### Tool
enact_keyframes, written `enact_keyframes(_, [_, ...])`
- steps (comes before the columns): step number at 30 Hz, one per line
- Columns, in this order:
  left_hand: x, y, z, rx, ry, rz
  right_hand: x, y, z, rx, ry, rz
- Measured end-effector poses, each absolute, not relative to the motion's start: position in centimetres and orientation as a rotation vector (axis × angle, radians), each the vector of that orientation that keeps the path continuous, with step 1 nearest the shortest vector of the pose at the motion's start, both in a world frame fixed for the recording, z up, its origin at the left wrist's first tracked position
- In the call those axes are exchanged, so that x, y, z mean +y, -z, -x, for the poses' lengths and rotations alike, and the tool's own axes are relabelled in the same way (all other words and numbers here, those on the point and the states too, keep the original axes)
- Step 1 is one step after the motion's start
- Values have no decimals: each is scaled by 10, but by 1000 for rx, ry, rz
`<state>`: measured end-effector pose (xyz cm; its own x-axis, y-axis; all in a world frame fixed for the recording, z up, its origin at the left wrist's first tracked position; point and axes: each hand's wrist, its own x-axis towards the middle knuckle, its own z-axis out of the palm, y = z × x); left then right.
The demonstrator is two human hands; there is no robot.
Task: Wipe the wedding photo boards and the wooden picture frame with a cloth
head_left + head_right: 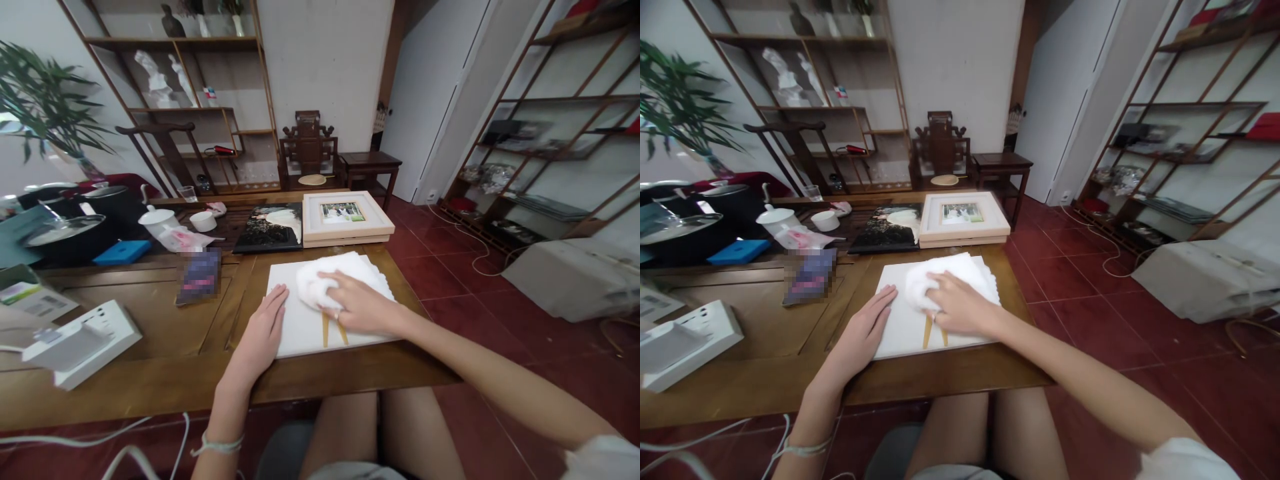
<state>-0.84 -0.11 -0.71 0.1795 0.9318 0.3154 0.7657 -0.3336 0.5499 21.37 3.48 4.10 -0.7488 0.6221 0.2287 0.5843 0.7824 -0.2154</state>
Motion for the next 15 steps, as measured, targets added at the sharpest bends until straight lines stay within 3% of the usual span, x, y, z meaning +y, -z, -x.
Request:
enact_keyframes(6, [-2, 6, 8, 1621, -909, -2177, 71, -38, -195, -2657, -118, 1028])
enact_keyframes(15, [2, 11, 11, 1612, -883, -2215, -30, -48, -195, -2900, -107, 697])
